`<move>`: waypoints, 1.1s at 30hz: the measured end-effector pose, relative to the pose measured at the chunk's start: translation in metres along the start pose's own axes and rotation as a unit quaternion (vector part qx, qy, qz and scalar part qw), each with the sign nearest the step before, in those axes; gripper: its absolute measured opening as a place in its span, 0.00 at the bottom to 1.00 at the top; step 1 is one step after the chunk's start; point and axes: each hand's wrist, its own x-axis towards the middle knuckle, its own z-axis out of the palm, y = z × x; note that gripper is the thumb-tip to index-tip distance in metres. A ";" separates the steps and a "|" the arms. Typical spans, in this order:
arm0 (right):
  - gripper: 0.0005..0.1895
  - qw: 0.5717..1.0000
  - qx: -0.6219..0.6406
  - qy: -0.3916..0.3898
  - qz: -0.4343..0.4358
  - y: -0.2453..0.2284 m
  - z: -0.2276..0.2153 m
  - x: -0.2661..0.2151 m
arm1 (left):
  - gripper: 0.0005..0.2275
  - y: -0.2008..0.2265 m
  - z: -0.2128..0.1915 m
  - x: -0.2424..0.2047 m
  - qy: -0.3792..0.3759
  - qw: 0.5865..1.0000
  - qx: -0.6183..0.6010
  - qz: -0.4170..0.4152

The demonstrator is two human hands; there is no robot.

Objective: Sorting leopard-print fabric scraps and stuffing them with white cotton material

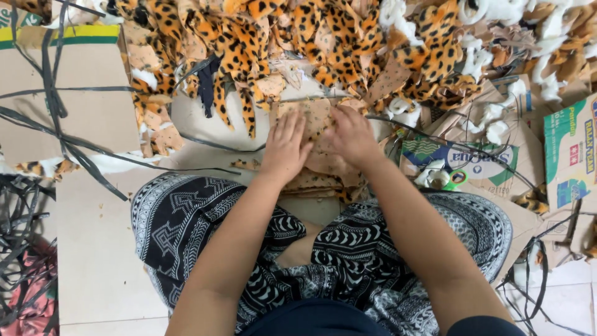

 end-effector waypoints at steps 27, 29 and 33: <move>0.37 0.967 -0.026 -0.254 0.000 -0.074 -0.047 0.027 | 0.27 -0.009 -0.023 0.019 0.068 0.914 -0.324 -0.234; 0.37 0.969 -0.034 -0.246 -0.003 -0.078 -0.044 0.026 | 0.27 -0.008 -0.026 0.020 0.065 0.924 -0.308 -0.217; 0.37 0.972 -0.019 -0.236 0.004 -0.080 -0.037 0.026 | 0.25 -0.018 -0.012 0.027 0.027 0.949 -0.222 -0.223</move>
